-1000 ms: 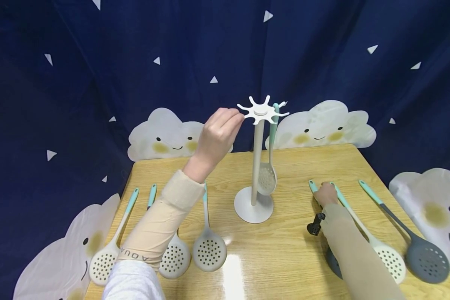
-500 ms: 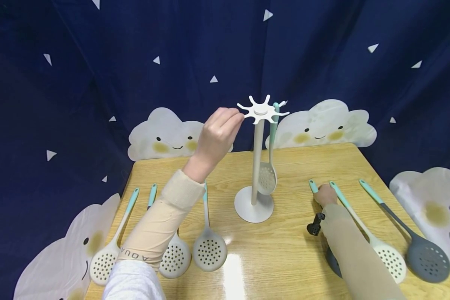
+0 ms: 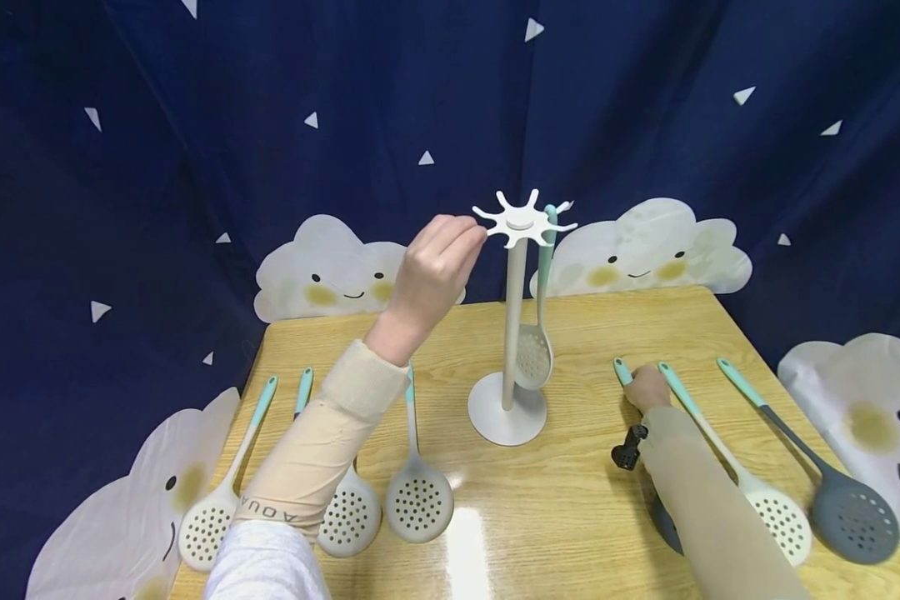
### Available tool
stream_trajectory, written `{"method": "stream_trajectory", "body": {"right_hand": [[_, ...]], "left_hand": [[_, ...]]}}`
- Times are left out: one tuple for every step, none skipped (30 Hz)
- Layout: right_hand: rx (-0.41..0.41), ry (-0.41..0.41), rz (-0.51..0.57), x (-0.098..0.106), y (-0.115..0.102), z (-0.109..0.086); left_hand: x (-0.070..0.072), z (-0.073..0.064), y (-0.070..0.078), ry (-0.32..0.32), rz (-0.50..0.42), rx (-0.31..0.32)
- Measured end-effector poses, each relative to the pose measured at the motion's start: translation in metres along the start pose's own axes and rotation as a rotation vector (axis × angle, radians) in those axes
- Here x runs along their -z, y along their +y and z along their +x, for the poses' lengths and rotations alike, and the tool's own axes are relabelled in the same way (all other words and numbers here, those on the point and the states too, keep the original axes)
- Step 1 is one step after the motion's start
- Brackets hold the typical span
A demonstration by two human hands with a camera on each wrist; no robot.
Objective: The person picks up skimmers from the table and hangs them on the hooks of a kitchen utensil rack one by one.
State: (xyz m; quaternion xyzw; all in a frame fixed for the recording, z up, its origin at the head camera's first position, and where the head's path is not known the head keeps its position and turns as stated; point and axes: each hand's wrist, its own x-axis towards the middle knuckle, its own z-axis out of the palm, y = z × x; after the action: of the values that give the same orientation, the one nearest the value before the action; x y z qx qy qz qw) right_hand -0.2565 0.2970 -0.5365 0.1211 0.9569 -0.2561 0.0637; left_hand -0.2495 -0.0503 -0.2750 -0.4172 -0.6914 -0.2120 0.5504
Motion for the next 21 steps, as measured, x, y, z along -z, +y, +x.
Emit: {"method": "stream_trajectory", "body": {"right_hand": [[0.006, -0.002, 0.012, 0.000, -0.001, 0.000], [0.013, -0.007, 0.025, 0.001, -0.002, 0.000], [0.016, -0.017, 0.043, 0.002, -0.004, 0.000], [0.019, -0.025, 0.056, 0.004, -0.005, 0.000], [0.021, -0.036, 0.068, 0.005, -0.006, 0.000], [0.021, -0.043, 0.076, 0.007, -0.008, 0.000], [0.023, -0.046, 0.077, 0.009, -0.010, 0.000], [0.018, -0.051, 0.080, 0.012, -0.012, 0.001], [0.016, -0.051, 0.078, 0.014, -0.014, 0.001], [0.013, -0.051, 0.071, 0.016, -0.016, 0.001], [0.012, -0.050, 0.070, 0.018, -0.019, 0.002], [0.014, -0.049, 0.067, 0.021, -0.021, 0.002], [0.013, -0.045, 0.067, 0.022, -0.024, 0.003], [0.013, -0.044, 0.073, 0.024, -0.026, 0.003], [0.016, -0.040, 0.079, 0.026, -0.029, 0.004], [0.018, -0.036, 0.086, 0.027, -0.031, 0.005], [0.023, -0.025, 0.090, 0.029, -0.034, 0.005], [0.029, -0.015, 0.091, 0.031, -0.036, 0.004], [0.034, -0.001, 0.096, 0.033, -0.039, 0.004], [0.046, 0.012, 0.096, 0.035, -0.043, 0.003], [0.057, 0.028, 0.095, 0.037, -0.045, 0.002]], "left_hand": [[0.000, 0.000, 0.000, 0.002, -0.001, -0.001], [0.000, 0.000, 0.000, 0.002, 0.000, -0.001], [0.000, 0.000, 0.000, 0.002, 0.000, -0.002], [0.000, 0.000, 0.000, 0.003, 0.000, -0.002], [0.000, 0.000, 0.000, 0.003, 0.000, -0.002], [0.000, 0.000, 0.000, 0.004, 0.000, -0.001], [0.000, 0.000, 0.000, 0.005, 0.000, 0.000], [0.000, 0.000, 0.000, 0.006, 0.001, 0.000], [0.000, 0.000, 0.000, 0.007, 0.002, 0.001], [0.000, 0.001, -0.001, 0.008, 0.003, 0.002], [0.001, 0.001, -0.001, 0.009, 0.005, 0.002], [0.001, 0.001, -0.001, 0.010, 0.008, 0.002], [0.001, 0.001, -0.001, 0.011, 0.009, 0.001], [0.001, 0.001, -0.001, 0.011, 0.011, 0.001], [0.001, 0.001, -0.001, 0.011, 0.012, 0.000], [0.001, 0.001, -0.001, 0.012, 0.012, -0.001], [0.001, 0.001, -0.001, 0.012, 0.012, -0.001], [0.001, 0.001, -0.001, 0.013, 0.012, -0.001], [0.001, 0.001, -0.001, 0.013, 0.011, -0.001], [0.001, 0.001, -0.001, 0.012, 0.010, -0.001], [0.001, 0.001, -0.001, 0.011, 0.010, 0.000]]}}
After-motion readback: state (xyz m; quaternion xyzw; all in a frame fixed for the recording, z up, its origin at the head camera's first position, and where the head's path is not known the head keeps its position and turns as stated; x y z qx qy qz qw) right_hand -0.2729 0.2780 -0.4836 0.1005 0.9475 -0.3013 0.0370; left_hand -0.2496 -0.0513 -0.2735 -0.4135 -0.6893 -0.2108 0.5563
